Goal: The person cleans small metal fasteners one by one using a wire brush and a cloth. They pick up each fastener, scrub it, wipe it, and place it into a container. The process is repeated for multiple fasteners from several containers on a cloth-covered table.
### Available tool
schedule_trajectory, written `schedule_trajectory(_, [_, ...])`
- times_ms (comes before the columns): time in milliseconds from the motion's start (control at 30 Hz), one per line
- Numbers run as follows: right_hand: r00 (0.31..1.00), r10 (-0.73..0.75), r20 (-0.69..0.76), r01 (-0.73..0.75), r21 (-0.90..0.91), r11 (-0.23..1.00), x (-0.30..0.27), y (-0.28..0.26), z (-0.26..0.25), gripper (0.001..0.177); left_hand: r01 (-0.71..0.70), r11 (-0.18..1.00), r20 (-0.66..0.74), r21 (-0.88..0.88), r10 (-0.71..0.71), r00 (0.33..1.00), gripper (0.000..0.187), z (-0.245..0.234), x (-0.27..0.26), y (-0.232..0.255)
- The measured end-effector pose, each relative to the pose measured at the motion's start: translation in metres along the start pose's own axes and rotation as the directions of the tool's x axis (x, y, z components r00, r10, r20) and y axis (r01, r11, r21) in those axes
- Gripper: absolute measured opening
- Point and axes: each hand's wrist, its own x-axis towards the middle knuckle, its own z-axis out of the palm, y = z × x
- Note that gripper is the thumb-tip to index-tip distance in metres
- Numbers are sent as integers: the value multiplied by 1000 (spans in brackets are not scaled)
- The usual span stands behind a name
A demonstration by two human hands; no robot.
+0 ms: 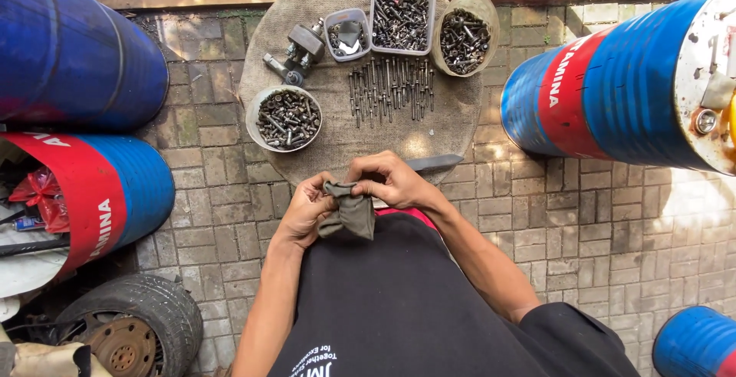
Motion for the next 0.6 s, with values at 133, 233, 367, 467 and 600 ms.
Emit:
schedule_trajectory(133, [998, 1, 59, -3, 36, 999, 7, -16, -5, 11, 28, 1000, 108, 11, -29, 994, 43, 43, -15, 41])
schedule_trajectory(233, [986, -10, 167, 15, -26, 1000, 10, -31, -11, 8, 25, 991, 177, 132, -49, 983, 56, 62, -22, 59])
schedule_trajectory(367, [989, 6, 146, 31, -253, 967, 11, -45, -7, 11, -117, 943, 83, 313, 96, 992, 48, 82, -30, 78])
schedule_trajectory(467, [998, 44, 49, -21, -398, 917, 7, -31, 1, 11, -240, 836, -9, 493, 281, 960, 40, 83, -34, 73])
schedule_trajectory(600, [973, 63, -224, -151, -403, 902, 4, 22, 9, 11, -343, 578, -83, 740, 585, 807, 21, 102, -32, 71])
